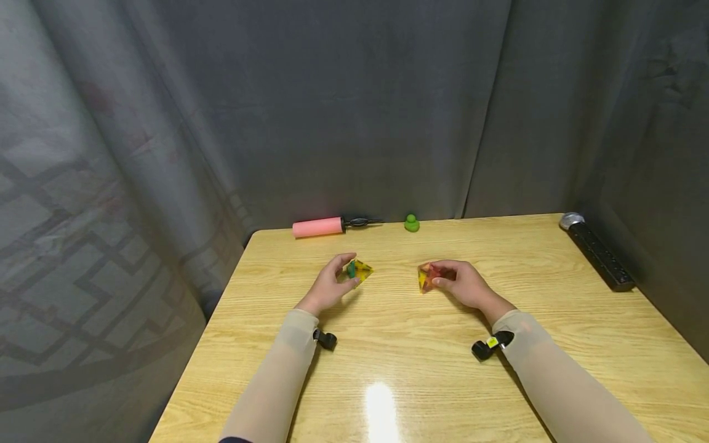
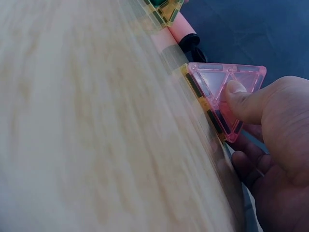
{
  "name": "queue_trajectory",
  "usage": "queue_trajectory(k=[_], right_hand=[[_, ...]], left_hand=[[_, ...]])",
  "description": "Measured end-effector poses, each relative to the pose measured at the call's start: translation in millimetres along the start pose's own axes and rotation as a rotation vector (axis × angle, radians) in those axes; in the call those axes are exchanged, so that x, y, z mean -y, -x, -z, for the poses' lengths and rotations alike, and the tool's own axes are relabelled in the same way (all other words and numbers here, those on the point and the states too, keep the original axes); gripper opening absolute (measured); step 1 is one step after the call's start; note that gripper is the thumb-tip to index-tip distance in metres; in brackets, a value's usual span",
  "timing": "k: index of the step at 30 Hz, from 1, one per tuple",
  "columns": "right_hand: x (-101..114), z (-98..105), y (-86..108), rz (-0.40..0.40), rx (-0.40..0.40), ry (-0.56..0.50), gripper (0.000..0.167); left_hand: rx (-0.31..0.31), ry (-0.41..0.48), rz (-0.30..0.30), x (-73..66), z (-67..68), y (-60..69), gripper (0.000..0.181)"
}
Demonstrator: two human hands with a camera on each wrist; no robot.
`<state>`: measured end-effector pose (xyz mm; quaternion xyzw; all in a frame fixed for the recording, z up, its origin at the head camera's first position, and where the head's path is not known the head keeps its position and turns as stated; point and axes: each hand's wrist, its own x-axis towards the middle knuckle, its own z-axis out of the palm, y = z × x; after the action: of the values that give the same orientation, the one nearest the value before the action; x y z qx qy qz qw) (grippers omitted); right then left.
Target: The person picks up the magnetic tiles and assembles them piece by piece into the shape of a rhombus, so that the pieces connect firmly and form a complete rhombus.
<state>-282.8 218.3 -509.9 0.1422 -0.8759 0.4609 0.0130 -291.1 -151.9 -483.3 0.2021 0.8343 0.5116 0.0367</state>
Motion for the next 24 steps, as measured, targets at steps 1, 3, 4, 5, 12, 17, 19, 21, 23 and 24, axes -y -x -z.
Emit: queue_trajectory(k=[1,3,4,5,12,17,19,21,23,24], right_hand=[[-0.5,0.4,0.0,0.002,-0.004,0.002,0.040],[-1.7,1.1,-0.3,0.003,-0.005,0.001,0.040],[-2.2,1.4,-0.5,0.004,-0.003,0.000,0.040],[-2.7,1.7,-0.6,0.003,-0.001,-0.004,0.040],[-3.4,1.8,-1.3,-0.025,0.008,-0.037,0.039],[-3.7,1.0,-1.6,-0.021,0.006,-0.037,0.039],[-3.7,1.0,-1.8,-0.017,0.006,-0.035,0.039],[-3.6,1.2,-1.9,-0.018,0.006,-0.035,0.039],[-3.0,1.7,-1.7,-0.021,0.007,-0.038,0.038],[-2.7,2.1,-1.4,-0.019,0.010,-0.039,0.039]], left_hand=[[0.014,-0.001,0.009,1.0,0.2,0.2,0.062],[0.033,-0.005,0.018,3.4,0.3,0.2,0.064],[0.039,-0.008,0.018,4.6,0.4,0.0,0.064],[0.040,-0.009,0.017,5.5,0.4,0.0,0.065],[0.025,-0.026,0.040,8.8,1.0,0.4,0.062],[0.024,-0.050,0.046,11.7,1.1,0.5,0.055],[0.024,-0.053,0.047,13.0,1.1,0.4,0.052],[0.021,-0.057,0.054,13.8,1.2,0.4,0.050],[0.019,-0.054,0.063,14.2,1.2,0.8,0.049],[0.019,-0.051,0.068,14.3,1.2,1.1,0.048]])
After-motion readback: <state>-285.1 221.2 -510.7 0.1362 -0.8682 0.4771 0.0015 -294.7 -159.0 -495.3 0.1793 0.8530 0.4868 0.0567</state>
